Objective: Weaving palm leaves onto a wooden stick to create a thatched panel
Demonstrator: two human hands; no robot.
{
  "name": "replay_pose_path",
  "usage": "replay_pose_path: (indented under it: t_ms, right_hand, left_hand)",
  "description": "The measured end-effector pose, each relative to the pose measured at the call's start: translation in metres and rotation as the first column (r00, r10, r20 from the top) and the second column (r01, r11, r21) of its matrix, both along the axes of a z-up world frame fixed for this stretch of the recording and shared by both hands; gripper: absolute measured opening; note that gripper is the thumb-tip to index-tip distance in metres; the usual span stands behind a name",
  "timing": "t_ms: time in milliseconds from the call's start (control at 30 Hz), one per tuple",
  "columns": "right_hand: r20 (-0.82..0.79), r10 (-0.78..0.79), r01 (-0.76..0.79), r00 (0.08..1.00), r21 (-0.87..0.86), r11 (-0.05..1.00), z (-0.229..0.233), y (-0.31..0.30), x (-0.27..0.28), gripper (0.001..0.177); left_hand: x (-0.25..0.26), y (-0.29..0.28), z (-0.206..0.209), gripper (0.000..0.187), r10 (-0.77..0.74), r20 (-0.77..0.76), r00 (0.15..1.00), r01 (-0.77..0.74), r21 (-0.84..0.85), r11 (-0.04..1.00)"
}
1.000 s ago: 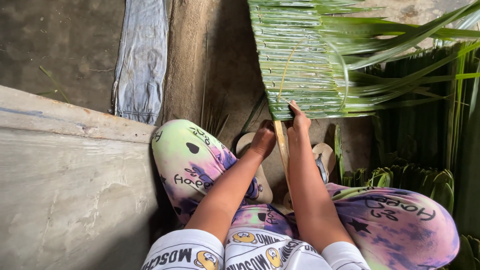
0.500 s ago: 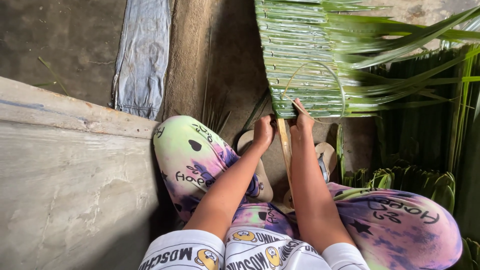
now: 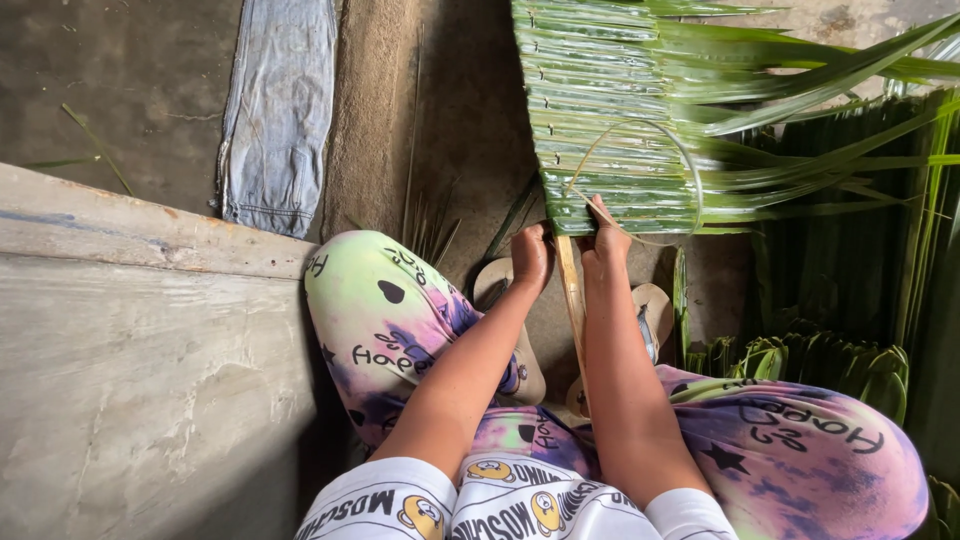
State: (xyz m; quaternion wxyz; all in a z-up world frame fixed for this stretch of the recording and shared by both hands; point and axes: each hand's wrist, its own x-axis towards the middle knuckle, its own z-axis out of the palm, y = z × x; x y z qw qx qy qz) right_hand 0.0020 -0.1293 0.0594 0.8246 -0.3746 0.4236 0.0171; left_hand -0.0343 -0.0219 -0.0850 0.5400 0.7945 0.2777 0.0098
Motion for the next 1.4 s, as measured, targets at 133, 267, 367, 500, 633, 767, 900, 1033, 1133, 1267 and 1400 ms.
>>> replay_pose_path:
  t_ms: [133, 267, 367, 500, 633, 767, 900, 1033, 1133, 1267, 1400]
  right_hand:
    - [0.011, -0.022, 0.022, 1.000, 0.002, 1.000, -0.006, 0.000, 0.006, 0.043]
    - [0.009, -0.019, 0.020, 1.000, -0.026, 0.999, -0.004, 0.000, 0.005, 0.044]
    - [0.000, -0.013, 0.013, 1.000, -0.045, 0.999, -0.002, -0.001, 0.006, 0.041]
    - [0.000, -0.022, 0.022, 1.000, -0.036, 0.999, -0.005, 0.001, 0.005, 0.041]
    - [-0.004, 0.021, -0.021, 1.000, -0.009, 1.000, -0.021, 0.002, 0.007, 0.046]
    - [-0.002, -0.018, 0.018, 1.000, -0.028, 0.999, -0.019, 0.002, 0.007, 0.050]
    - [0.001, -0.037, 0.037, 0.999, -0.034, 0.999, -0.009, 0.004, 0.003, 0.050]
    - [0.019, -0.062, 0.062, 0.998, -0.012, 0.998, -0.029, 0.003, 0.005, 0.049]
    - [0.002, -0.132, 0.132, 0.991, -0.047, 0.990, -0.037, 0.008, 0.010, 0.055]
    - [-0.021, -0.149, 0.147, 0.989, -0.079, 0.986, -0.036, 0.011, 0.012, 0.057]
    - [-0.045, -0.147, 0.141, 0.988, -0.110, 0.984, 0.016, 0.011, -0.007, 0.055]
  left_hand:
    - [0.006, -0.001, 0.005, 0.030, 0.131, 0.028, 0.991, -0.123, -0.206, 0.971]
    - [0.007, -0.001, 0.012, 0.021, -0.029, 0.154, 0.988, 0.015, 0.094, 0.996]
    - [0.005, -0.005, 0.047, 0.017, -0.029, 0.170, 0.985, 0.012, 0.097, 0.995]
    - [0.008, -0.001, 0.045, 0.014, -0.048, 0.156, 0.987, 0.040, 0.055, 0.998]
    - [-0.010, 0.009, 0.022, 0.036, -0.092, 0.029, 0.995, 0.093, -0.038, 0.995]
    - [-0.001, 0.005, 0.018, 0.025, -0.138, 0.114, 0.984, 0.121, 0.138, 0.983]
    - [-0.007, 0.010, 0.108, 0.019, -0.075, 0.220, 0.973, 0.035, 0.179, 0.983]
    - [-0.011, 0.007, 0.192, 0.022, -0.012, 0.436, 0.900, -0.096, 0.224, 0.970]
    - [-0.007, -0.001, 0.190, 0.021, -0.378, 0.434, 0.818, -0.011, 0.668, 0.744]
    - [0.000, -0.010, 0.189, 0.012, -0.478, 0.413, 0.776, 0.010, 0.749, 0.663]
    - [0.002, -0.013, 0.238, 0.015, -0.482, 0.443, 0.756, 0.125, 0.624, 0.771]
